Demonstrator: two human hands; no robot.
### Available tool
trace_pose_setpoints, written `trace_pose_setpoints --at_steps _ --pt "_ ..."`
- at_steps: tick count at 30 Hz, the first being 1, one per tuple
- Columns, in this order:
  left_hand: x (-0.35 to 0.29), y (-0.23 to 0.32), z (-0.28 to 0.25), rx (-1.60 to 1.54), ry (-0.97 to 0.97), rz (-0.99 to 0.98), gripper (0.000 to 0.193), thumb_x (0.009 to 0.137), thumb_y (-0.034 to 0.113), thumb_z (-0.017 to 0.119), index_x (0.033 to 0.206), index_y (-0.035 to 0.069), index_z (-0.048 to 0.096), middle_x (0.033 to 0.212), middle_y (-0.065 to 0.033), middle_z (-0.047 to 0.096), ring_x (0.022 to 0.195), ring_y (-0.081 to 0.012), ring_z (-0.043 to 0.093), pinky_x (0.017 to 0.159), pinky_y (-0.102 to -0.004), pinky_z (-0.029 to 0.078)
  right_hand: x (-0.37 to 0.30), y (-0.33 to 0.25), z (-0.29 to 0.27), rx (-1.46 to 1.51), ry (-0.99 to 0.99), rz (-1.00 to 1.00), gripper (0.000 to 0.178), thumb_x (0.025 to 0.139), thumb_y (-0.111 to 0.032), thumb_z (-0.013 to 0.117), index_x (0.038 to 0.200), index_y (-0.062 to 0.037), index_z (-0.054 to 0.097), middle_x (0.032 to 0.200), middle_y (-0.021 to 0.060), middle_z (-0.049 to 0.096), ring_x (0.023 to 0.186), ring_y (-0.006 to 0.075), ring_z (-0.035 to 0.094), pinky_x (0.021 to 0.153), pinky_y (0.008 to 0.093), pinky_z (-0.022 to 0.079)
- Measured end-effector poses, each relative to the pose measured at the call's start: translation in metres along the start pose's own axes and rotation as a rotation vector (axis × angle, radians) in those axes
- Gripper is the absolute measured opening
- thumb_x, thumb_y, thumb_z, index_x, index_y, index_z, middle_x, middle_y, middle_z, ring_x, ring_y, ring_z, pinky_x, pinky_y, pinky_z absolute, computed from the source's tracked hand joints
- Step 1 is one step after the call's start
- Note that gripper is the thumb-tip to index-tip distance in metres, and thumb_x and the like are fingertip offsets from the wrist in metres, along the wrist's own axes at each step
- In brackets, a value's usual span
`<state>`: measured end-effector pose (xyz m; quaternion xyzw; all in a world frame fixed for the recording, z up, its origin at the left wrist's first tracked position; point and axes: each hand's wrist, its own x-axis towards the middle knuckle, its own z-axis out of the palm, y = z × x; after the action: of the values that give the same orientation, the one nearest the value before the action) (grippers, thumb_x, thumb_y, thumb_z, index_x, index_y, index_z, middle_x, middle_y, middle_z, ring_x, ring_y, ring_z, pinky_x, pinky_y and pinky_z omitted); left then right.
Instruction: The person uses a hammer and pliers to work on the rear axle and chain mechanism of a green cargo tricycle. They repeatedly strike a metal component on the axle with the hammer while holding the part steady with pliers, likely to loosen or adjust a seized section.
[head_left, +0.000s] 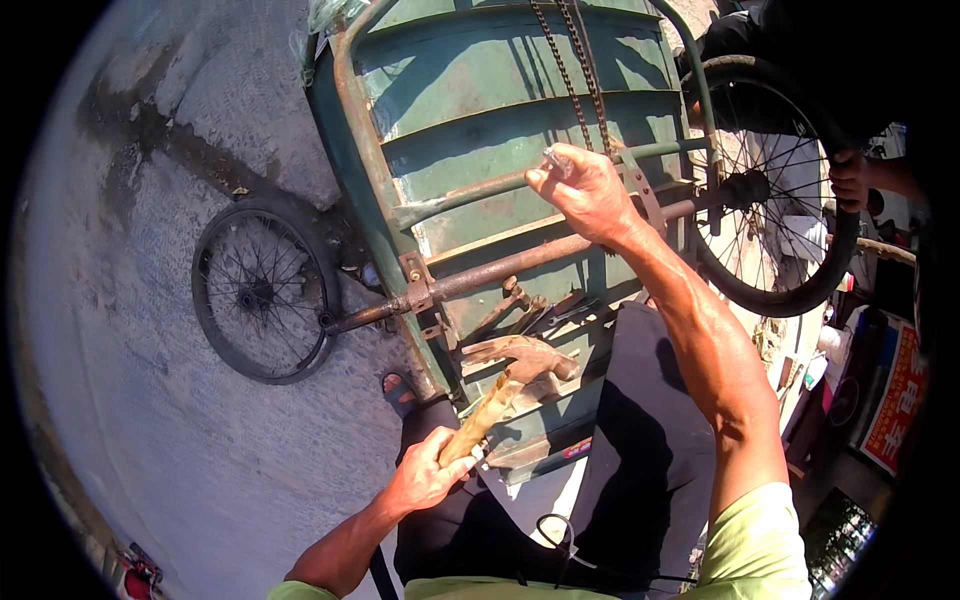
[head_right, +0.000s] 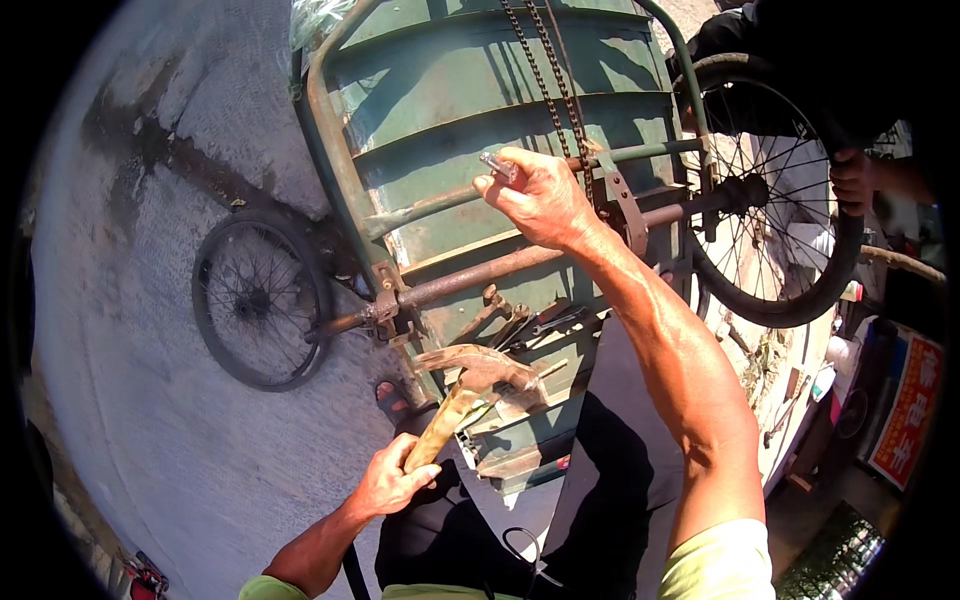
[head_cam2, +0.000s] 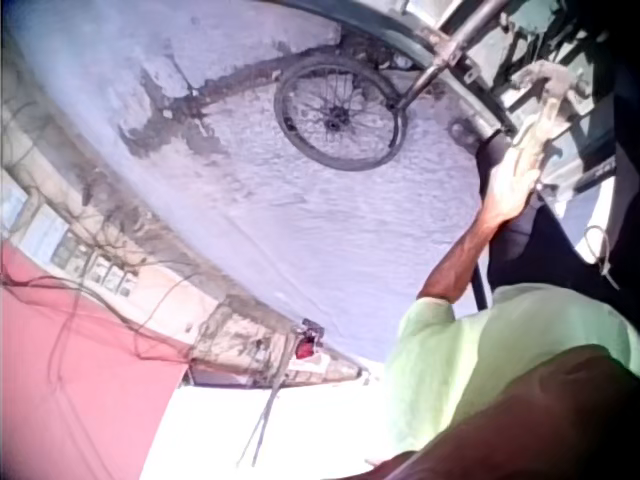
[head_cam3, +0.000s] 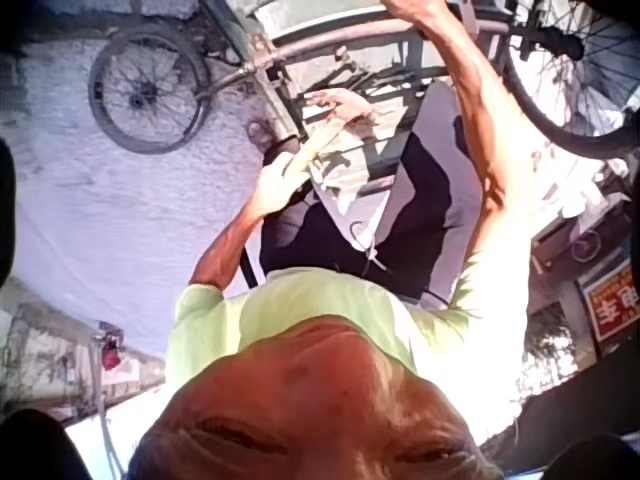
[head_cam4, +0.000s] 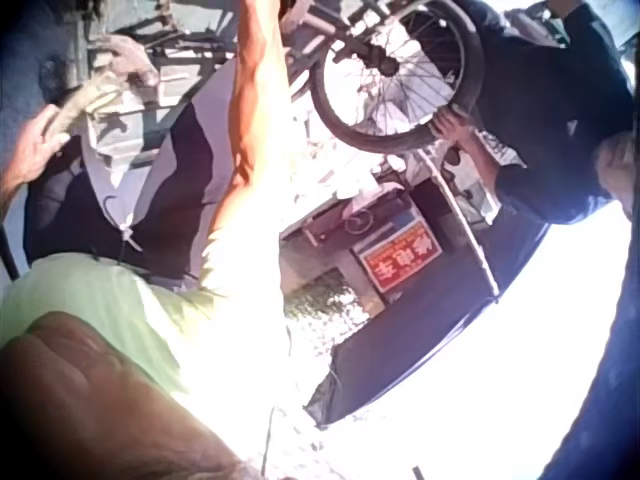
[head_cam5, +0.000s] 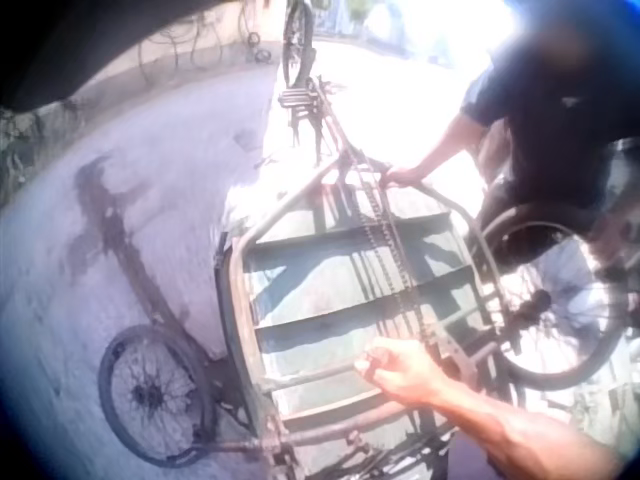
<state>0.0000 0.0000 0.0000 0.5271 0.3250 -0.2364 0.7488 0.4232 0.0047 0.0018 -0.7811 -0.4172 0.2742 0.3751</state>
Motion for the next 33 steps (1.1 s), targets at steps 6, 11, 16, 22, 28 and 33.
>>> trace_pose_setpoints --at_steps 6,11,16,22,28,33 --pt "0.011 0.077 -0.036 0.015 0.323 0.348 0.041 0.100 0.028 0.069 0.119 0.000 0.046 0.081 -0.0051 0.058 0.059 -0.0082 0.054 0.058 -0.0256 0.050 -0.002 -0.007 -0.008 0.028 -0.023 0.015 0.028 0.096 -0.023 0.071 0.082 -0.0019 0.059 0.065 0.0020 0.049 0.064 0.0092 0.044 0.057 0.0317 0.041" --pt "0.022 0.149 -0.044 0.014 0.498 0.485 0.039 0.101 0.015 0.064 0.135 0.002 0.049 0.084 -0.0078 0.064 0.071 -0.0129 0.060 0.066 -0.0311 0.051 -0.001 -0.002 -0.001 0.021 -0.012 -0.048 0.028 0.093 -0.021 0.072 0.080 -0.0033 0.056 0.060 0.0039 0.048 0.059 0.0113 0.043 0.055 0.0337 0.040" --pt "0.022 0.183 -0.054 0.297 0.498 0.497 0.034 0.100 0.013 0.064 0.130 0.001 0.052 0.085 -0.0083 0.064 0.071 -0.0159 0.062 0.068 -0.0330 0.051 -0.002 0.000 0.000 0.044 -0.011 -0.023 0.035 0.092 -0.024 0.071 0.075 -0.0013 0.052 0.060 0.0079 0.050 0.057 0.0150 0.044 0.055 0.0363 0.041" --pt "-0.023 0.227 -0.053 -0.108 0.750 0.762 0.038 0.100 0.022 0.065 0.127 0.002 0.046 0.079 -0.0042 0.055 0.049 -0.0075 0.044 0.042 -0.0239 0.039 -0.001 -0.003 -0.007 0.026 -0.002 -0.043 0.033 0.093 -0.024 0.071 0.076 -0.0008 0.054 0.061 0.0085 0.050 0.057 0.0161 0.044 0.055 0.0368 0.041" --pt "0.019 0.195 -0.062 0.405 0.637 0.534 0.027 0.099 0.018 0.065 0.114 0.000 0.051 0.077 -0.0112 0.061 0.062 -0.0230 0.058 0.061 -0.0402 0.051 -0.001 -0.002 -0.009 0.080 -0.019 -0.037 0.027 0.095 -0.021 0.071 0.080 -0.0025 0.059 0.063 0.0004 0.049 0.062 0.0087 0.043 0.056 0.0328 0.041" --pt "0.006 0.169 -0.065 0.012 0.641 0.456 0.033 0.100 0.023 0.067 0.121 0.005 0.048 0.072 0.0021 0.051 0.051 -0.0051 0.046 0.044 -0.0228 0.041 -0.006 -0.009 -0.010 0.067 -0.028 0.002 0.031 0.095 -0.027 0.070 0.082 -0.0018 0.057 0.063 0.0034 0.048 0.060 0.0108 0.042 0.056 0.0329 0.040"
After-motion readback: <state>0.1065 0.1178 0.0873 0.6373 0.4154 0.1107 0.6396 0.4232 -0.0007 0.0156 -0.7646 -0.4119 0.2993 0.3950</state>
